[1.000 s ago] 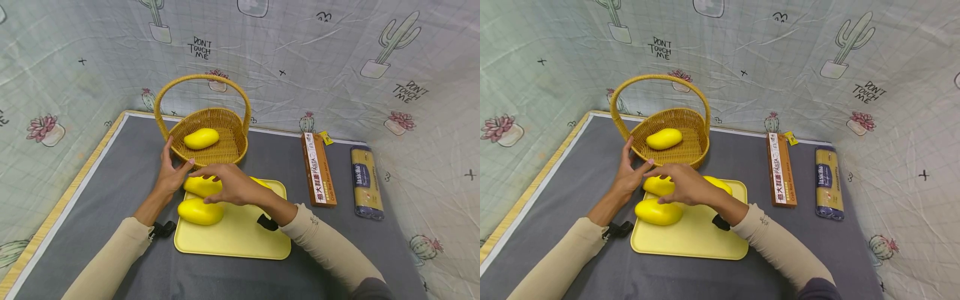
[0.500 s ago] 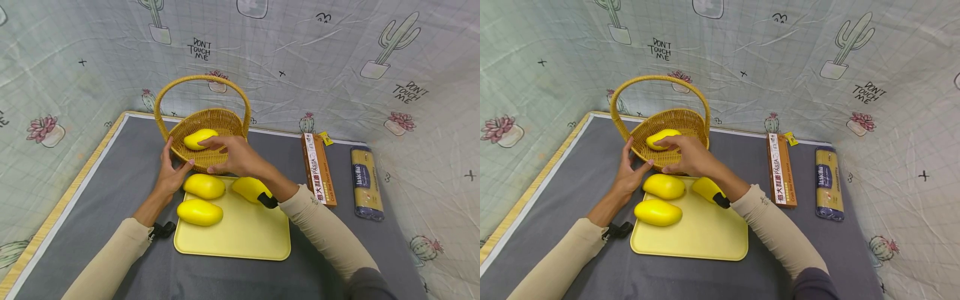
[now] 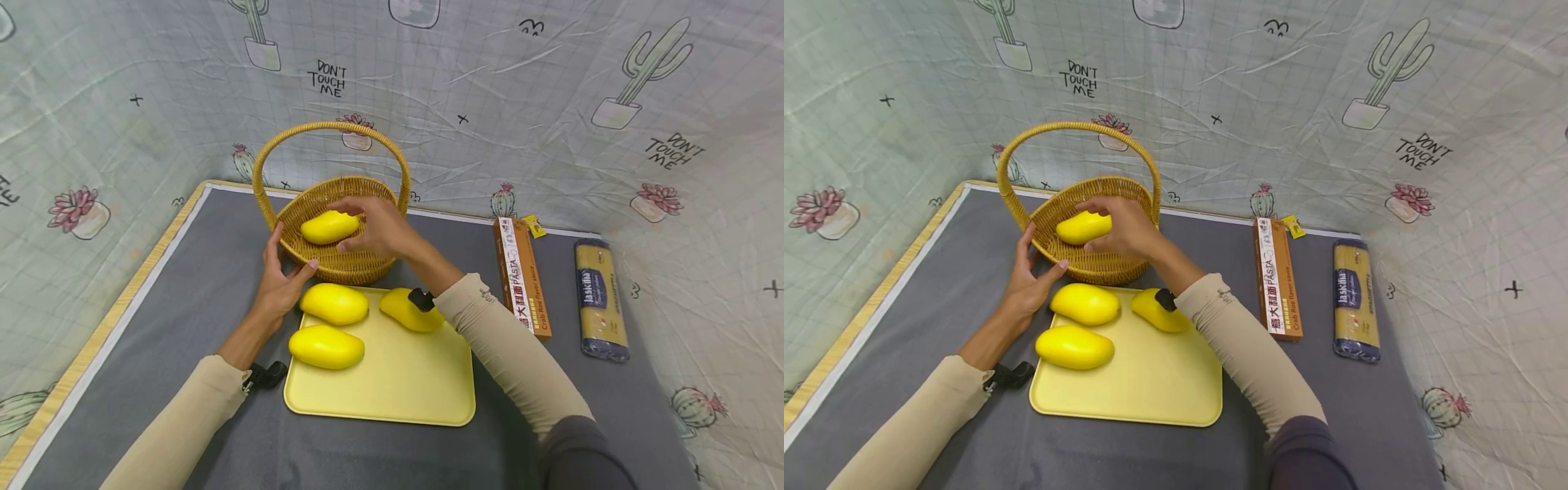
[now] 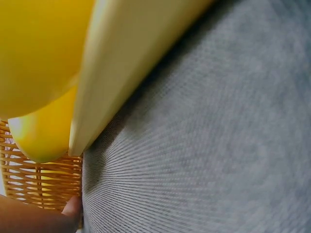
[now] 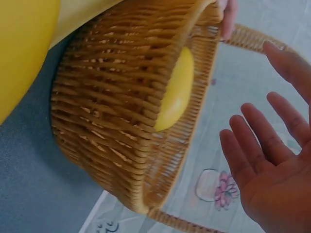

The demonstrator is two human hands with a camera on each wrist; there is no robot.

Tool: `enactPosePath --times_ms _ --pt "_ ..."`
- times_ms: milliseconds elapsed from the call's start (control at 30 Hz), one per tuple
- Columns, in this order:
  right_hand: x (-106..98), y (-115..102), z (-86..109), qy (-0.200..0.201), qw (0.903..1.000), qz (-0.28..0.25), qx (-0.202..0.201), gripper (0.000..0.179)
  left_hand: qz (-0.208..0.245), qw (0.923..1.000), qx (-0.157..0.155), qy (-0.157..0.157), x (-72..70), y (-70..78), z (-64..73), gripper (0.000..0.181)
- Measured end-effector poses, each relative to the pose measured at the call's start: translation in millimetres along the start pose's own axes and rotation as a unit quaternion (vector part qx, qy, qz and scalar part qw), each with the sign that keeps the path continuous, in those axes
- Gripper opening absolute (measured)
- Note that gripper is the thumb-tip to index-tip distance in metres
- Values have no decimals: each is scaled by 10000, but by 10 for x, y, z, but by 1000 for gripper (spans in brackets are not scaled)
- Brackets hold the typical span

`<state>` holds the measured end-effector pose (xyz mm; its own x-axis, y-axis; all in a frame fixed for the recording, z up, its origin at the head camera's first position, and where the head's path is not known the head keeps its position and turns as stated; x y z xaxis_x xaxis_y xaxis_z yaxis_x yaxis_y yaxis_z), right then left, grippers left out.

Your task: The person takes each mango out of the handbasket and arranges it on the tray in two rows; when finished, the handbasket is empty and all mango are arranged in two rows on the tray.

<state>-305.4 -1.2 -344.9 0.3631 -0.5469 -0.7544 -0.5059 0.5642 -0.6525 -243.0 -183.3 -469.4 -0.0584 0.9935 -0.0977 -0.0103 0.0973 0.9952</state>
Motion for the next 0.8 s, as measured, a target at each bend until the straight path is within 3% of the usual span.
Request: enactPosePath --times_ms 400,800 --pt "174 198 -324 -17 9993 365 78 70 41 10000 23 -23 -13 20 14 101" --pt "411 315 -596 -357 9960 817 96 72 43 10000 17 -50 7 14 12 101"
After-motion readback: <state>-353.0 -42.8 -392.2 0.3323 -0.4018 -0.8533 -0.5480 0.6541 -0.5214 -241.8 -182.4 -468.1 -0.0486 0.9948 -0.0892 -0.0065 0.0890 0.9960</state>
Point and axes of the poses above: each hand's wrist, its own z-axis away from the middle knuckle, its own x-axis out of the palm, y = z × x, the point moved 8 cm from there along -z, towards the middle knuckle
